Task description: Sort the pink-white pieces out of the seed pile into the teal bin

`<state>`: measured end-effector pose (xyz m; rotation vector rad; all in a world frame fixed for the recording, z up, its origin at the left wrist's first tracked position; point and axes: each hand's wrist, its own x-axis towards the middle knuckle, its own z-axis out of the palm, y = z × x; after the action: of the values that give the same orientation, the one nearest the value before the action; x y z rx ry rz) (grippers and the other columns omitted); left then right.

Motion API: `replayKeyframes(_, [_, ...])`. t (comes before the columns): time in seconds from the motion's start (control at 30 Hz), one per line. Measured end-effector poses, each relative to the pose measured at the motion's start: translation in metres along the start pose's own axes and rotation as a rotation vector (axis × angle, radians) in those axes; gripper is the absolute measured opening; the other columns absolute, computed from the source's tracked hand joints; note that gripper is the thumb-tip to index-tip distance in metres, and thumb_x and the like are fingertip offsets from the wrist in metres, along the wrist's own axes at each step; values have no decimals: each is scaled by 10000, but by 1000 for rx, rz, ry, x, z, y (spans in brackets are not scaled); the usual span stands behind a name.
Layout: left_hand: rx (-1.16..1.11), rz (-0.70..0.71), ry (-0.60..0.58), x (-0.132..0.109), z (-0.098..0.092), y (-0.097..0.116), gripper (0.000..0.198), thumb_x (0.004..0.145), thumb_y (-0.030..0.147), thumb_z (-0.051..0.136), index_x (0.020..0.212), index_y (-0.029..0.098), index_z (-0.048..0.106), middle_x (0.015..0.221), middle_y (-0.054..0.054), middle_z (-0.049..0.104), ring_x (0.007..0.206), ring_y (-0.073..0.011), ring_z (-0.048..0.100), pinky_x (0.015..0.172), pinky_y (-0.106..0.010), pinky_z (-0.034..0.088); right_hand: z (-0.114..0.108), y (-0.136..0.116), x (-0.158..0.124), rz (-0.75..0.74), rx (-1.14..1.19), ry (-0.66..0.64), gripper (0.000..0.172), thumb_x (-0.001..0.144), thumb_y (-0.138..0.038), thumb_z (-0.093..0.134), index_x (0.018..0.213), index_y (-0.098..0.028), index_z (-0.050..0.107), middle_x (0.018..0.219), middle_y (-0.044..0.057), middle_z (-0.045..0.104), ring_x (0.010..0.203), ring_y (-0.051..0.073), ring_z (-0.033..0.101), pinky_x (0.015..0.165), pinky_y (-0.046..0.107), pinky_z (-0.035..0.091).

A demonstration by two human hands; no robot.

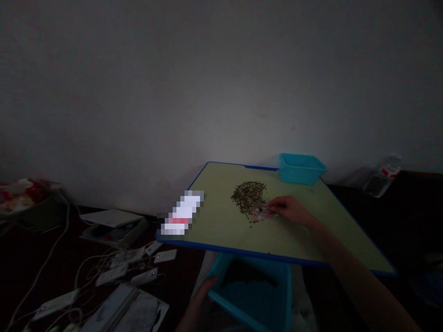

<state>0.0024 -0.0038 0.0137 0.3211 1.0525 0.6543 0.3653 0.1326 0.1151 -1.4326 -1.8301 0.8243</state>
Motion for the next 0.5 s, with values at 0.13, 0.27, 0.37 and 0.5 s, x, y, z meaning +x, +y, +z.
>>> replayKeyframes(0.13, [-19,-17,11,5,-3,-2,762,892,601,554,1496,149,447,1323,-225,676,1267,-476,633,991,-617,560,3,-3,-1,-57,-43,15,177,856,-311,697,936,-215,823,954,78,837,898,264,786,872,394,609])
replayKeyframes(0.27, [-29,-10,-17,3,-2,0,815,891,585,579,1515,82,433,1201,-237,741,1174,-463,694,996,-619,557,4,-2,0,-81,-59,13,191,865,-321,695,957,-223,831,975,78,839,908,268,788,878,397,611])
replayKeyframes(0.37, [-24,-22,24,0,1,2,778,934,560,526,1534,78,411,1134,-214,756,1091,-431,733,963,-598,575,2,0,0,-95,-66,23,203,866,-327,691,959,-219,837,957,79,840,883,264,787,858,392,616])
replayKeyframes(0.5, [-44,-36,39,-2,4,3,810,917,561,574,1553,98,381,1099,-185,766,1002,-411,763,936,-576,596,-3,0,0,-106,-92,48,201,866,-332,691,939,-223,844,947,78,841,870,266,784,846,392,616])
